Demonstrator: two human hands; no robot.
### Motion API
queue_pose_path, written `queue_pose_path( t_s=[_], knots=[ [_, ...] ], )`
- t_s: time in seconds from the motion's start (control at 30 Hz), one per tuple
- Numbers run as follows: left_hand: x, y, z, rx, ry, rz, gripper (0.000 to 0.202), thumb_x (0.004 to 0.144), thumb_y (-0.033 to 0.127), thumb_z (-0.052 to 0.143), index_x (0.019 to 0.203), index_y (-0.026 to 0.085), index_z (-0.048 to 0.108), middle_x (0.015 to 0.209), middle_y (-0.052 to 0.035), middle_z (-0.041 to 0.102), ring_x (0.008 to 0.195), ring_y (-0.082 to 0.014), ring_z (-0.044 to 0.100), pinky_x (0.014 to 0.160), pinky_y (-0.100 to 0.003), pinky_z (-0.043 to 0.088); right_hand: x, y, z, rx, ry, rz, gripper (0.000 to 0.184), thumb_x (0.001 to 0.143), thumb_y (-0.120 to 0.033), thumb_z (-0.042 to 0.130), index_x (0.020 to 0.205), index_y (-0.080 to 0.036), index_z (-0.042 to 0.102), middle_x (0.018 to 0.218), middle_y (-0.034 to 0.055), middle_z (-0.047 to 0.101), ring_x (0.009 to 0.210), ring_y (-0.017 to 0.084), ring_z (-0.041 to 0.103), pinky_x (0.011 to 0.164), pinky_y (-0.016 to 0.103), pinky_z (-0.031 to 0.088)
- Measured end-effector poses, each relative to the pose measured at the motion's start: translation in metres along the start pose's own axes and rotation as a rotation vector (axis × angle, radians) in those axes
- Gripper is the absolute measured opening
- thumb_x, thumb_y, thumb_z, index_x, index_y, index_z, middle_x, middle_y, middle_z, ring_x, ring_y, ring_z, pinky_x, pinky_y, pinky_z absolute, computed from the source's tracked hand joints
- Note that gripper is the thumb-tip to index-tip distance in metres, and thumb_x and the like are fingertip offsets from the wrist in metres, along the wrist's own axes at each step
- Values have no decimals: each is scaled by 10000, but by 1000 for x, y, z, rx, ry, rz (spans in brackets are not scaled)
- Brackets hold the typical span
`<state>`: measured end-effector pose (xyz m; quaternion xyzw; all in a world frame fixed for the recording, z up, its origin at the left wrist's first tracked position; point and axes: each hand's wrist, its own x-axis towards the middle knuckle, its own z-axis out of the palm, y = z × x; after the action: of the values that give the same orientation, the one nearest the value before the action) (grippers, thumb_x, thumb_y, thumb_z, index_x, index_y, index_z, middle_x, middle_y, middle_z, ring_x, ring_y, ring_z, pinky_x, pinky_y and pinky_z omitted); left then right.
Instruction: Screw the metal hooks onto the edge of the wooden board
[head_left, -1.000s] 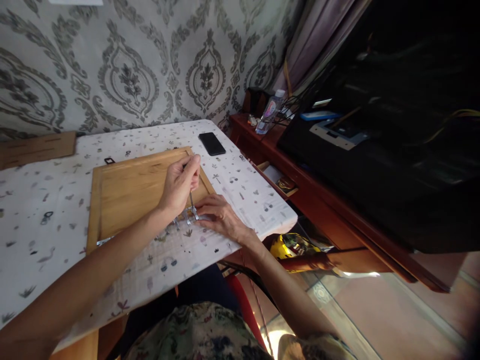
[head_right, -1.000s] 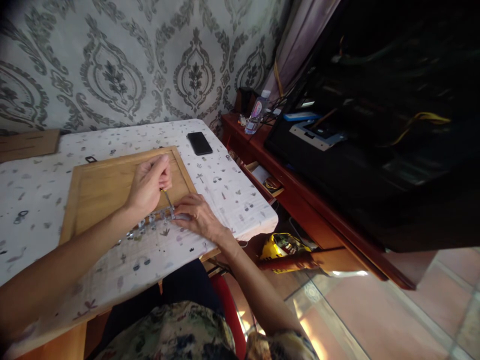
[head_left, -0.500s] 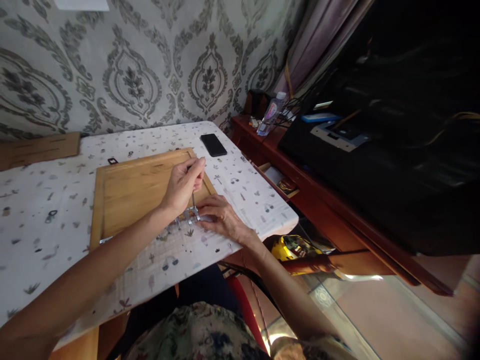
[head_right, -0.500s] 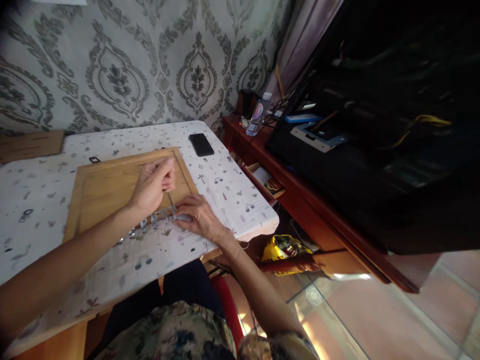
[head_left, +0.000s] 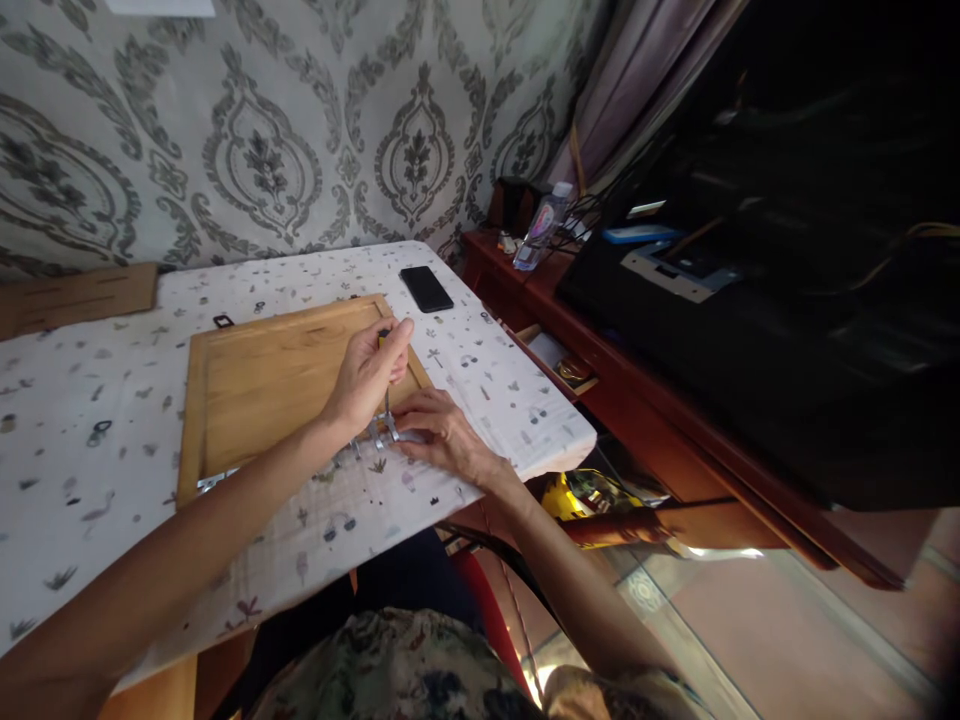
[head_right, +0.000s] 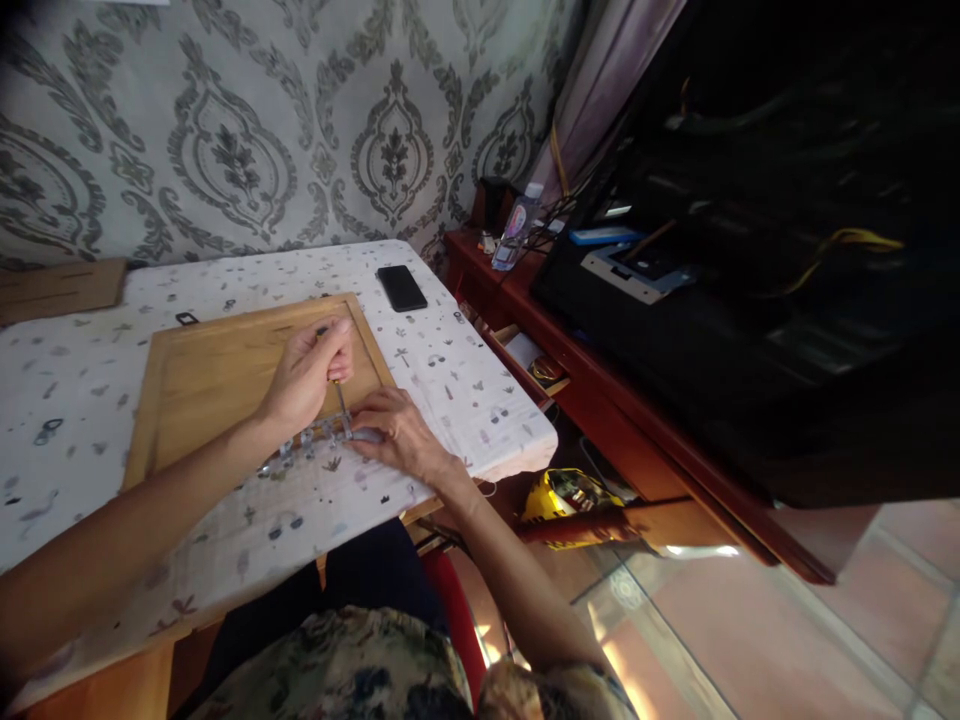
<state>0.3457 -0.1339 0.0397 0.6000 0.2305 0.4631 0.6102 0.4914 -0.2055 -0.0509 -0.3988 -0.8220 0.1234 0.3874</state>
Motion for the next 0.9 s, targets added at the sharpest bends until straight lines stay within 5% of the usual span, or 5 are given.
queue_pose_path(
  t_s=[0.13, 0.3, 0.5, 0.7, 0.9],
  knots=[
    [2, 0, -4, 17, -19, -2, 617, 839, 675, 740, 641, 233, 357, 554, 84, 315, 490, -77, 276, 483, -245, 296, 0, -1, 0, -18, -5, 9, 184, 961, -385, 735, 979, -204, 763, 1117, 98, 787, 1062, 251, 683, 964, 419, 491],
    [-2, 1, -6, 78, 41, 100, 448, 911, 556, 723, 736, 217, 486, 635, 37, 496, 593, -99, 451, 577, -237, 374, 0, -1, 0, -11, 11, -15, 210, 976, -400, 711, 978, -197, 763, 1103, 99, 789, 1022, 245, 683, 939, 416, 492],
    [-2, 0, -2, 4, -3, 58, 420, 922, 471, 719, 727, 221, 443, 599, 79, 346, 527, -80, 317, 517, -212, 320, 0, 0, 1, -4, 14, -10, 223, 978, -416, 706, 956, -202, 762, 1084, 93, 783, 1028, 246, 672, 945, 423, 487],
    [3, 6, -5, -24, -13, -3, 395, 906, 340, 676, 679, 221, 376, 590, 77, 346, 519, -73, 320, 521, -202, 342, -1, 1, 1, -7, 8, 2, 216, 976, -410, 712, 970, -201, 766, 1090, 91, 785, 1025, 240, 673, 951, 417, 486],
    [-1, 4, -3, 25, 44, 84, 397, 907, 469, 725, 717, 210, 492, 630, 47, 457, 570, -85, 407, 554, -220, 358, -1, 2, 2, -13, 1, 0, 209, 978, -399, 712, 979, -198, 768, 1111, 96, 785, 1023, 235, 669, 961, 419, 483]
  ],
)
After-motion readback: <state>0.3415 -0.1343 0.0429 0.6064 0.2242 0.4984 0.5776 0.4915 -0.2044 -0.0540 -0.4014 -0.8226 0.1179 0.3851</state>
